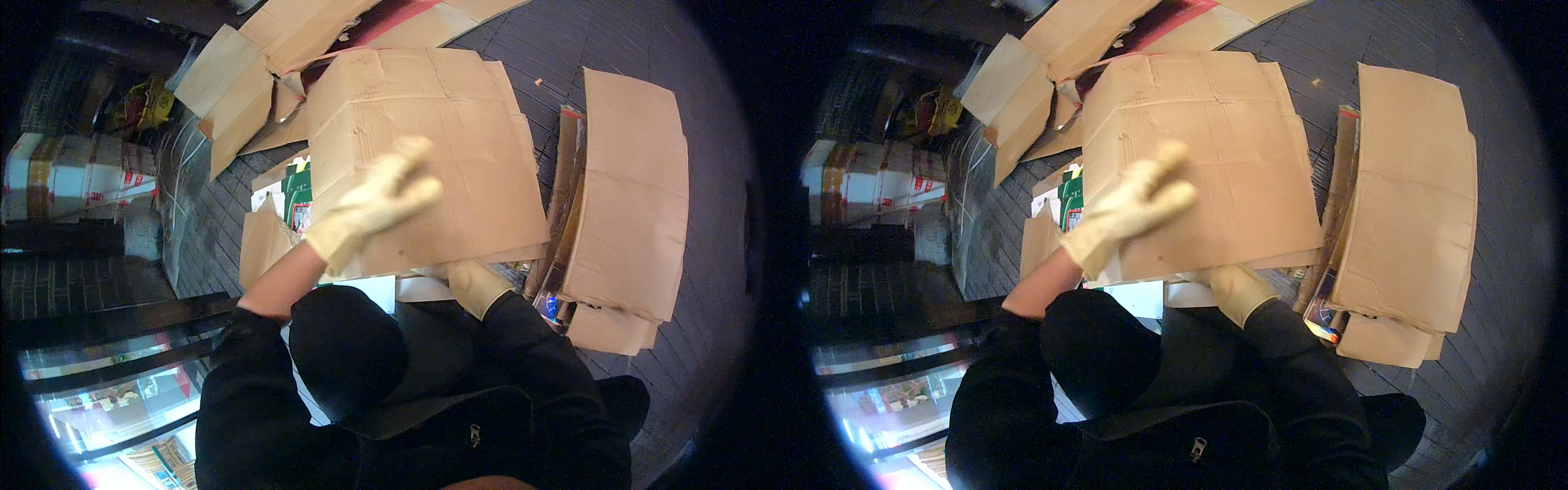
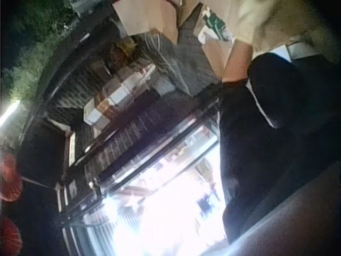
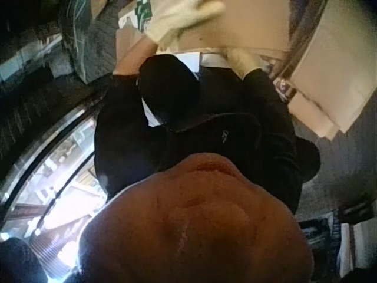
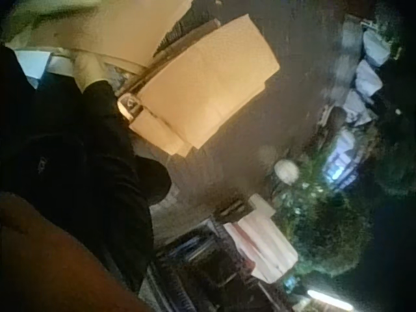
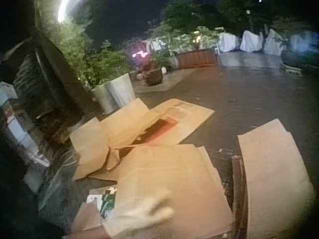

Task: The person sits on a tiled floor and folds flat cardboard pieces by hand. They repeatedly pick up cardboard sheets, fold them in half, and place them into a growing stack.

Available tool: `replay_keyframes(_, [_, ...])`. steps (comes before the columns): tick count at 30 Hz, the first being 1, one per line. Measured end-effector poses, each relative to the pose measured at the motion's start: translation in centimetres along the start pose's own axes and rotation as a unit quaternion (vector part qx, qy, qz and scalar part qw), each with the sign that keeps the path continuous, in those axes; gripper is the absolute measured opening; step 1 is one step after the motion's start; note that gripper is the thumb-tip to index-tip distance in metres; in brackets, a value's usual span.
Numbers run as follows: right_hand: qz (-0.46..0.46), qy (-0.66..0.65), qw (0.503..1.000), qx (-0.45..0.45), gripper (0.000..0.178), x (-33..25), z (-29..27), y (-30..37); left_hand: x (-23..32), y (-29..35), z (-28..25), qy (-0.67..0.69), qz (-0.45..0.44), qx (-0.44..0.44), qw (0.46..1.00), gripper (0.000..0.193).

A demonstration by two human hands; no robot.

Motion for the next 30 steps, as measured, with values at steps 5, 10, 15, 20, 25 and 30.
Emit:
replay_keyframes(5, [0.022, -0.046, 0.998, -0.03, 0.071, 0.9, 1.8, 0.7, -5.0, -0.5, -5.5, -0.29, -0.035, 0.128, 0.948, 0.09])
replay_keyframes(10, [0.045, -0.095, 0.993, -0.062, 0.066, 1.1, 2.8, 2.3, -12.6, -1.8, 4.9, -0.359, -0.133, -0.037, 0.923, 0.096])
replay_keyframes(15, [0.031, -0.1, 0.991, -0.087, 0.062, -1.4, 2.9, 4.5, -13.7, -2.0, 4.9, -0.349, -0.13, -0.018, 0.928, 0.097])
replay_keyframes(20, [0.0, -0.042, 0.995, -0.089, 0.053, -3.4, 1.7, 6.1, -14.3, -1.5, 3.5, -0.293, -0.097, 0.017, 0.951, 0.091])
replay_keyframes(25, [-0.044, -0.015, 0.997, -0.064, 0.061, -4.5, -0.6, 6.7, -20.3, 5.6, -7.7, 0.021, -0.12, 0.366, 0.923, 0.074])
replay_keyframes(30, [-0.026, -0.002, 0.998, -0.055, 0.058, -5.0, -1.7, 7.1, -28.9, 11.3, -9.5, 0.35, -0.233, 0.355, 0.835, 0.065])
Point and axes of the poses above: each hand's wrist, its own y-axis away from the middle knuckle, its own z-axis out of the palm, x = y × z, the point moved 10 cm from there along -y, towards the middle knuckle
